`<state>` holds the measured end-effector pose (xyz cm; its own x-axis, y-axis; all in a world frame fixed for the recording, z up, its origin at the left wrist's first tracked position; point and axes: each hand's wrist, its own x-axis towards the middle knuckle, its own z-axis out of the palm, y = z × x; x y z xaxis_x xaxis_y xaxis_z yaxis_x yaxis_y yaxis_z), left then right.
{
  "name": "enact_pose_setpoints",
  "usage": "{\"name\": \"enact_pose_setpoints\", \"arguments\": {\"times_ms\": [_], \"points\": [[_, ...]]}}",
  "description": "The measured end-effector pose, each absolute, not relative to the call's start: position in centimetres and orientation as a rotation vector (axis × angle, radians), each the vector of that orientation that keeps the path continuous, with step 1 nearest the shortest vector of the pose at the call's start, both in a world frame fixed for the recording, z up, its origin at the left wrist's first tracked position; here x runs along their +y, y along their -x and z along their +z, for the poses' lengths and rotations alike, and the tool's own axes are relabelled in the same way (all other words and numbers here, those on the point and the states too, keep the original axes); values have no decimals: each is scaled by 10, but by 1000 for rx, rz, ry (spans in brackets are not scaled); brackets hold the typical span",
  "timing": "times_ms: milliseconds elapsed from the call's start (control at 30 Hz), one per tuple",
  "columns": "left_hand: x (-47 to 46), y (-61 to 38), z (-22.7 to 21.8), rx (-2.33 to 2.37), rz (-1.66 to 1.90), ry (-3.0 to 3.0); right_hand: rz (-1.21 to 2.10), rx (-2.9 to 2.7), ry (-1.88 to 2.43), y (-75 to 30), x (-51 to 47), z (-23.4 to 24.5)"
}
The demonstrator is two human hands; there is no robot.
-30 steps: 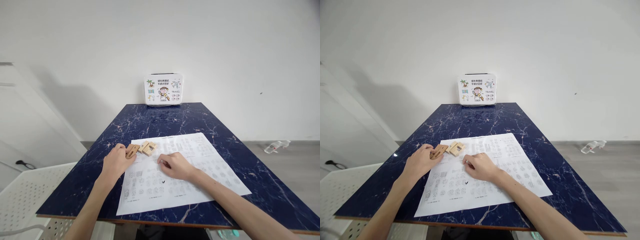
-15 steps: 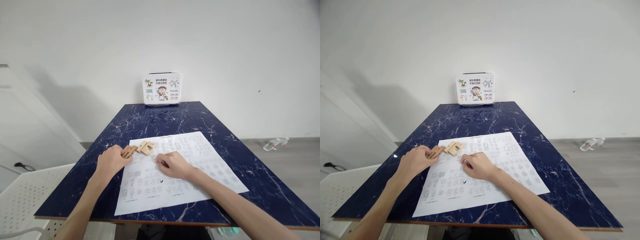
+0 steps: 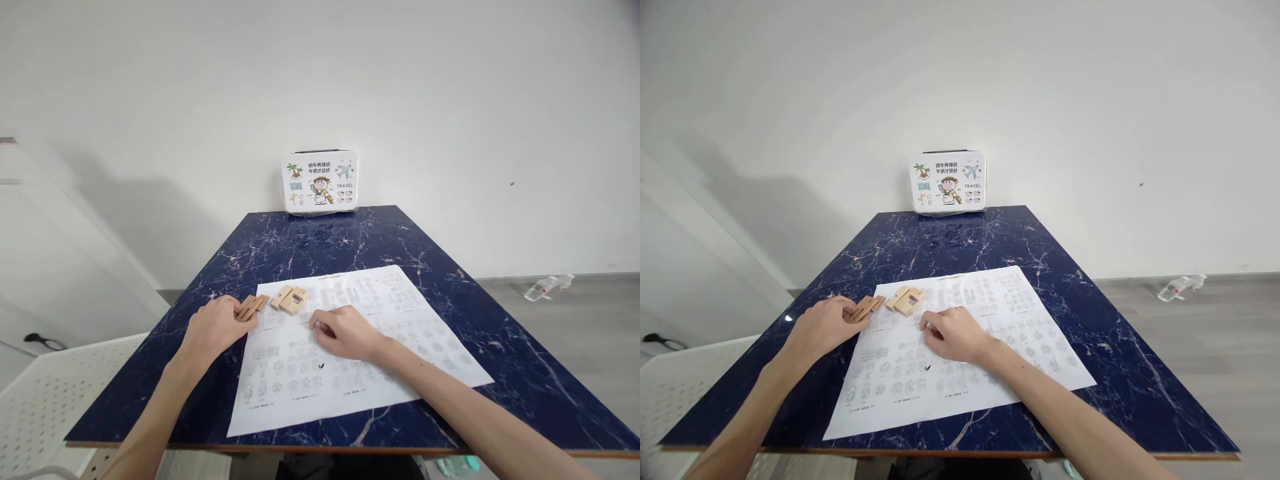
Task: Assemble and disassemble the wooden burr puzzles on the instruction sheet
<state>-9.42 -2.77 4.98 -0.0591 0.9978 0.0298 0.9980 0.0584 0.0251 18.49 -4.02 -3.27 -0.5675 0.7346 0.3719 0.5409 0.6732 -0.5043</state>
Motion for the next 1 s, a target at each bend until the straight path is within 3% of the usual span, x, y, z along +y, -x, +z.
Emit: {"name": "enact_pose_setpoints", "arguments": {"times_ms": [667, 1000], "points": [[-22, 118, 34, -2128, -50, 2266, 481, -2316, 959, -185, -40, -31], [-31, 134, 22, -2152, -401, 2430, 454, -2302, 955, -185, -39, -33]]}}
